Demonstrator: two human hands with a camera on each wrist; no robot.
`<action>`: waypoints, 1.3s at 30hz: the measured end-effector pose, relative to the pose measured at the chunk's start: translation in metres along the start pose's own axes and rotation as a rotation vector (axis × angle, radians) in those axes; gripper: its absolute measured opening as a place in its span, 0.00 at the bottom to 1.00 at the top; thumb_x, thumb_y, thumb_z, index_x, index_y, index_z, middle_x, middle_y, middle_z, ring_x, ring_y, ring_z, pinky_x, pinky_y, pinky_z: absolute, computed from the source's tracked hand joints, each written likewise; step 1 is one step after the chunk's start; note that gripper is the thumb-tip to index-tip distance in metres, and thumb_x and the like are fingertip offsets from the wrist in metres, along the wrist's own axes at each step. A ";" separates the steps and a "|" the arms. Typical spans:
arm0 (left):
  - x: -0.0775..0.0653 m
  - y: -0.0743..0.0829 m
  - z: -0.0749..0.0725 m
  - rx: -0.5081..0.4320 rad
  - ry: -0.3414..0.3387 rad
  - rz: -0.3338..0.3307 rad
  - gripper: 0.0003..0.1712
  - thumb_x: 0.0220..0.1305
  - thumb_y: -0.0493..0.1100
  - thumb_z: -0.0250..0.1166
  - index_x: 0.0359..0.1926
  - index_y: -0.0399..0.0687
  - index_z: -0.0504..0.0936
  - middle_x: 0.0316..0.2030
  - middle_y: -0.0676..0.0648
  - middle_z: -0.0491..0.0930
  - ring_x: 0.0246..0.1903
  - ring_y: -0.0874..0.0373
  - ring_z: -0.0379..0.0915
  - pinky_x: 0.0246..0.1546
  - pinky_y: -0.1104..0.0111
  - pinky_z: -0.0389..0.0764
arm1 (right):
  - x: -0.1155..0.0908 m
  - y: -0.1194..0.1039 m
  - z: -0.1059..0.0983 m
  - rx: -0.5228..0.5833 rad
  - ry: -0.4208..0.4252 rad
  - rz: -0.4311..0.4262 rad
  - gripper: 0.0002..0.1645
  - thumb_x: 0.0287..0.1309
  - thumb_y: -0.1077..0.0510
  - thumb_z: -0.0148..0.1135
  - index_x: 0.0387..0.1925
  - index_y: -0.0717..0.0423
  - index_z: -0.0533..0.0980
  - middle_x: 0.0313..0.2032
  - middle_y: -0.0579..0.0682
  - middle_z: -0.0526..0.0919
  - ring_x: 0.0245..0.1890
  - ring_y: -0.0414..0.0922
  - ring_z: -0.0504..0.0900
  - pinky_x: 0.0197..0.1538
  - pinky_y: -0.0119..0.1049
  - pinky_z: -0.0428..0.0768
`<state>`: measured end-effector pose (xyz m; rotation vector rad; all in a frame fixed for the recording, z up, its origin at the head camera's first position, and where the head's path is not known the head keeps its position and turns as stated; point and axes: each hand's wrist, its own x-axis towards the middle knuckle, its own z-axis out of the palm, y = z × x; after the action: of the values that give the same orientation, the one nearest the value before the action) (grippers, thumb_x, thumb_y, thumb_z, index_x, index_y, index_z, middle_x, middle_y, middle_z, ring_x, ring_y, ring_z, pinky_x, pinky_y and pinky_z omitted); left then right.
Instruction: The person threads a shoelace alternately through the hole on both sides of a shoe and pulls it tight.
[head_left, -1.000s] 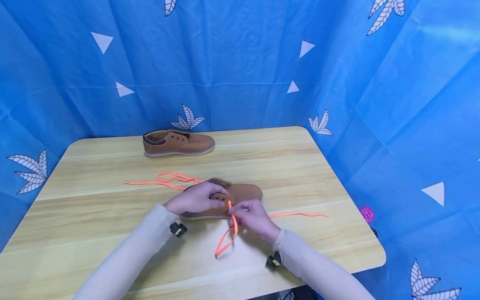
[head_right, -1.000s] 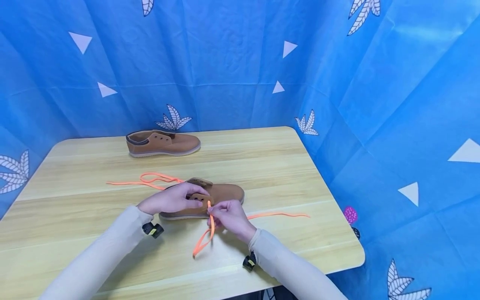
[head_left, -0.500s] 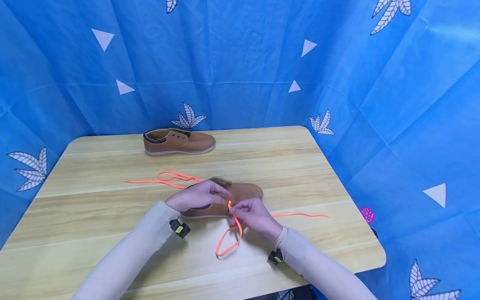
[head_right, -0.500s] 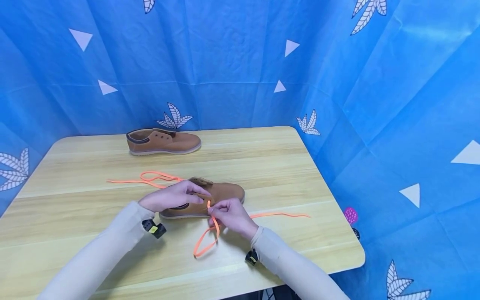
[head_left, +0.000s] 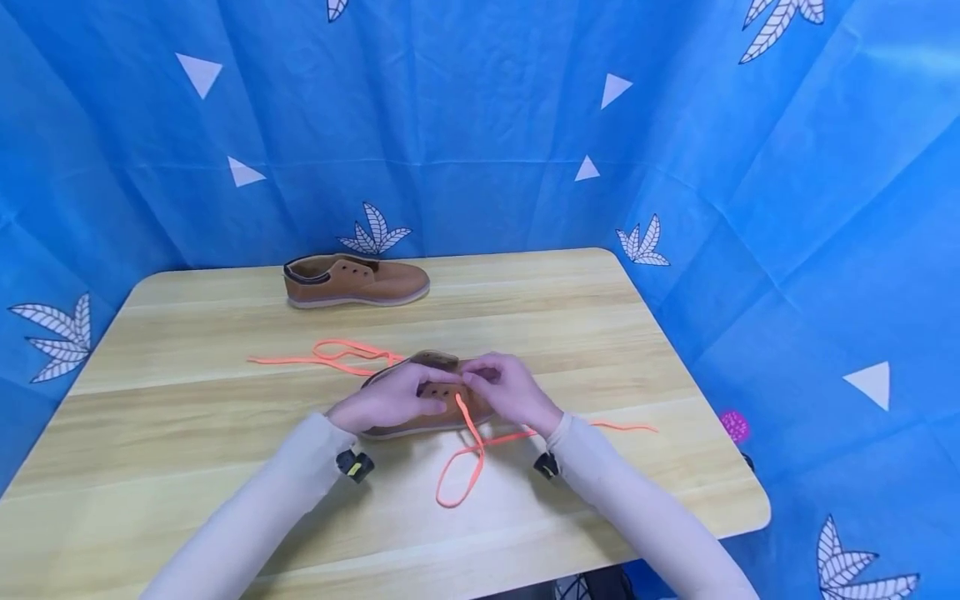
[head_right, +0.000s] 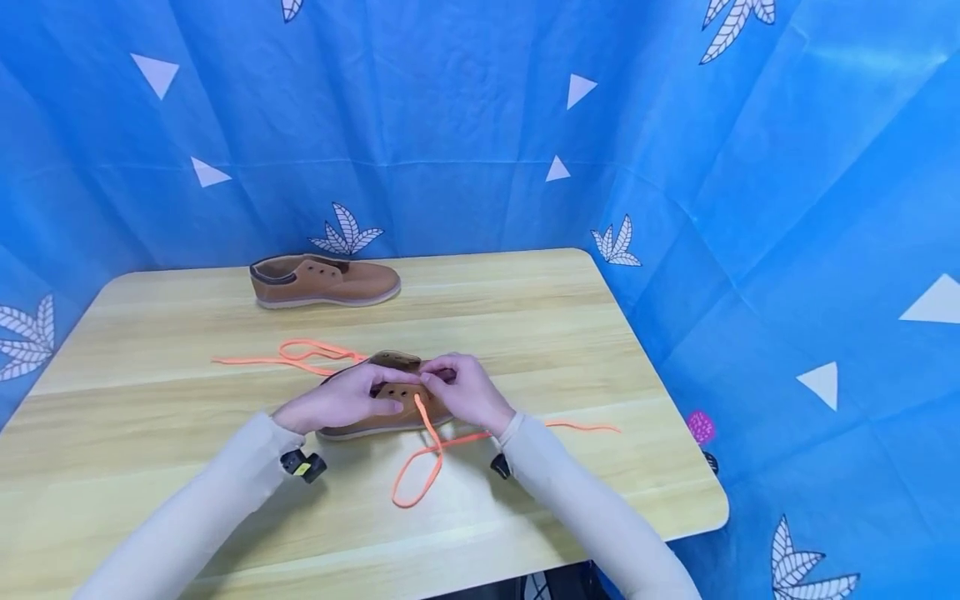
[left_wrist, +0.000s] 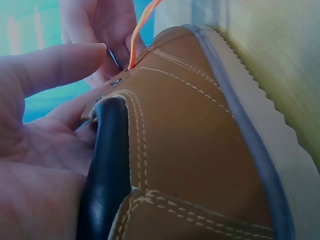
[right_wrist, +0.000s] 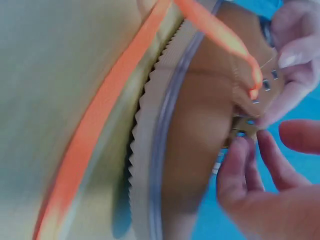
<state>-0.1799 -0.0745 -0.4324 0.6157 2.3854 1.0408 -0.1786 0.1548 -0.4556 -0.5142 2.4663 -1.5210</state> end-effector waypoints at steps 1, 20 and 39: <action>-0.001 0.000 0.001 0.013 0.012 0.006 0.28 0.70 0.43 0.68 0.69 0.61 0.78 0.69 0.49 0.75 0.31 0.58 0.70 0.39 0.59 0.76 | 0.005 0.001 0.000 0.004 -0.031 0.012 0.16 0.71 0.57 0.62 0.54 0.60 0.83 0.49 0.56 0.89 0.46 0.45 0.88 0.50 0.33 0.85; -0.010 0.000 0.009 0.014 0.186 0.136 0.36 0.68 0.39 0.70 0.75 0.53 0.69 0.71 0.47 0.73 0.71 0.46 0.69 0.71 0.45 0.70 | 0.034 0.005 -0.005 0.231 -0.260 0.210 0.13 0.68 0.59 0.66 0.41 0.67 0.86 0.29 0.43 0.82 0.25 0.38 0.78 0.34 0.31 0.79; -0.008 0.001 0.014 0.222 0.253 0.003 0.13 0.67 0.42 0.71 0.52 0.49 0.84 0.32 0.53 0.79 0.29 0.59 0.68 0.31 0.66 0.69 | 0.042 -0.009 -0.003 0.183 -0.054 0.147 0.12 0.69 0.57 0.66 0.47 0.61 0.87 0.30 0.48 0.90 0.25 0.38 0.83 0.28 0.31 0.79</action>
<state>-0.1653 -0.0703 -0.4383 0.5933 2.7477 0.9069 -0.2162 0.1371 -0.4459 -0.3288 2.2423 -1.6286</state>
